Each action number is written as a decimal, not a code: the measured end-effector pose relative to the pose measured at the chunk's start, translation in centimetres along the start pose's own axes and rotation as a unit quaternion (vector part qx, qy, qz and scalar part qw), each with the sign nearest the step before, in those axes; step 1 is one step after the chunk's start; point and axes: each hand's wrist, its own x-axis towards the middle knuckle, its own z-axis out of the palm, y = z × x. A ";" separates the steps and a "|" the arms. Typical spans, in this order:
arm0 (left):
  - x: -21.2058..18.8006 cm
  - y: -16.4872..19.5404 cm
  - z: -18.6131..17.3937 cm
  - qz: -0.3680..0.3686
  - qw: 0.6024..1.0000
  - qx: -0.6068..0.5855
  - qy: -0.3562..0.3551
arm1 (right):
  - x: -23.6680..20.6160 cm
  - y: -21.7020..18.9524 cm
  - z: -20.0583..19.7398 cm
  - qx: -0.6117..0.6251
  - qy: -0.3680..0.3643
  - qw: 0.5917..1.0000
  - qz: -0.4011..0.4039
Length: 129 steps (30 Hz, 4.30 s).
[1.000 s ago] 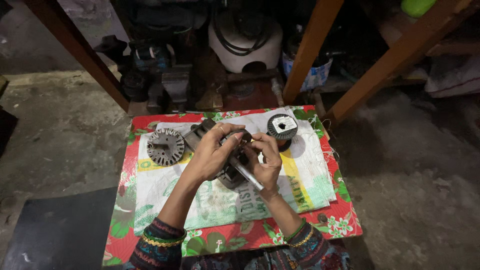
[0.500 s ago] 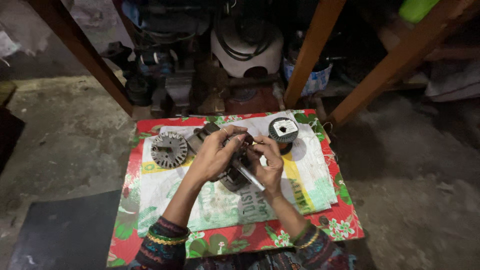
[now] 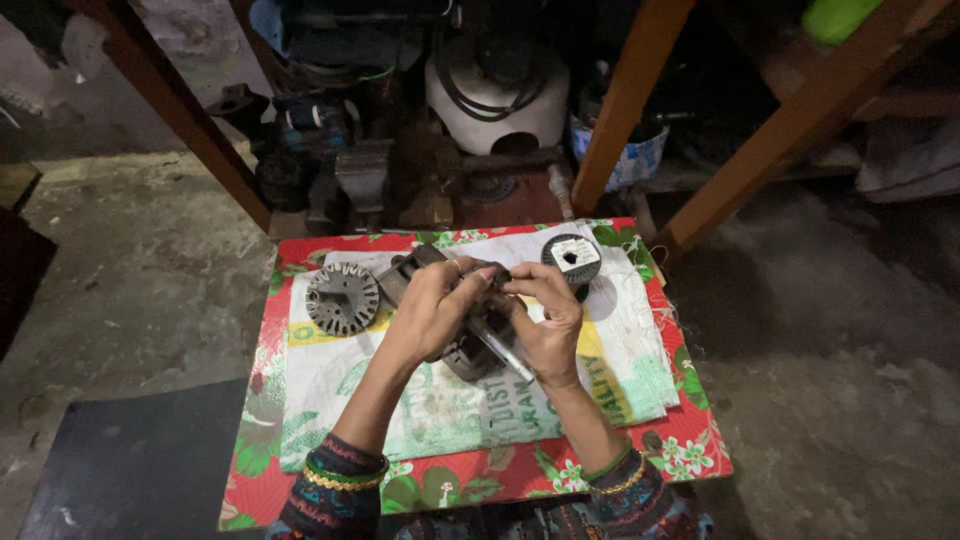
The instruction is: The person winds copper wire by hand around the slots of a motor armature, rotating the component and adjusting the wire as they work. They occasionally pause to reposition the armature or pull the wire taut.
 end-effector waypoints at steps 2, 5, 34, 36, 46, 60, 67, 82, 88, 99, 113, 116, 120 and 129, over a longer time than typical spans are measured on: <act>0.0 0.0 0.0 -0.002 1.000 0.011 0.003 | -0.3 0.4 0.1 0.008 0.006 1.000 -0.003; -0.1 0.0 0.0 0.001 1.000 0.007 0.018 | -0.7 1.0 0.3 0.027 0.015 0.999 -0.013; 0.2 0.2 0.2 -0.021 0.998 0.022 0.052 | 0.6 -0.4 -1.7 -0.087 -0.101 0.986 -0.103; 0.0 0.2 0.3 -0.033 0.998 0.023 0.045 | 0.9 -1.1 -2.2 -0.078 -0.096 0.988 -0.094; -0.1 -0.2 0.3 -0.026 0.999 -0.014 0.033 | 1.0 -1.2 -0.1 -0.029 -0.040 0.998 -0.027; -0.3 0.5 0.3 -0.029 0.998 -0.012 0.050 | 0.6 -0.7 -0.1 -0.030 -0.013 0.999 -0.036; -0.2 0.3 0.3 -0.029 0.998 0.007 0.048 | 0.5 -0.9 -0.1 -0.053 -0.004 0.996 -0.071; 0.0 0.1 0.4 -0.013 0.999 0.000 0.040 | 0.9 -1.7 -1.4 -0.224 -0.076 0.935 -0.264; -0.2 -0.6 0.6 -0.013 0.999 -0.008 0.049 | 1.1 -2.0 -1.4 -0.079 -0.058 0.987 -0.131; 0.1 -1.9 1.0 0.007 0.997 0.020 0.078 | 1.2 -1.4 -0.6 -0.061 -0.066 0.991 -0.100; 0.2 -1.1 1.1 -0.015 0.995 0.014 0.098 | 2.5 -2.8 -0.7 -0.091 -0.109 0.986 -0.085; 0.2 -1.0 1.4 -0.026 0.992 0.034 0.116 | 2.4 -2.7 -0.5 -0.086 -0.098 0.985 -0.113; 0.4 -1.0 1.6 -0.035 0.991 0.037 0.125 | 2.2 -2.3 -0.4 -0.076 -0.091 0.986 -0.116; 0.4 -1.3 1.5 -0.009 0.991 0.049 0.126 | 1.1 -2.0 -0.5 -0.051 -0.062 0.992 -0.098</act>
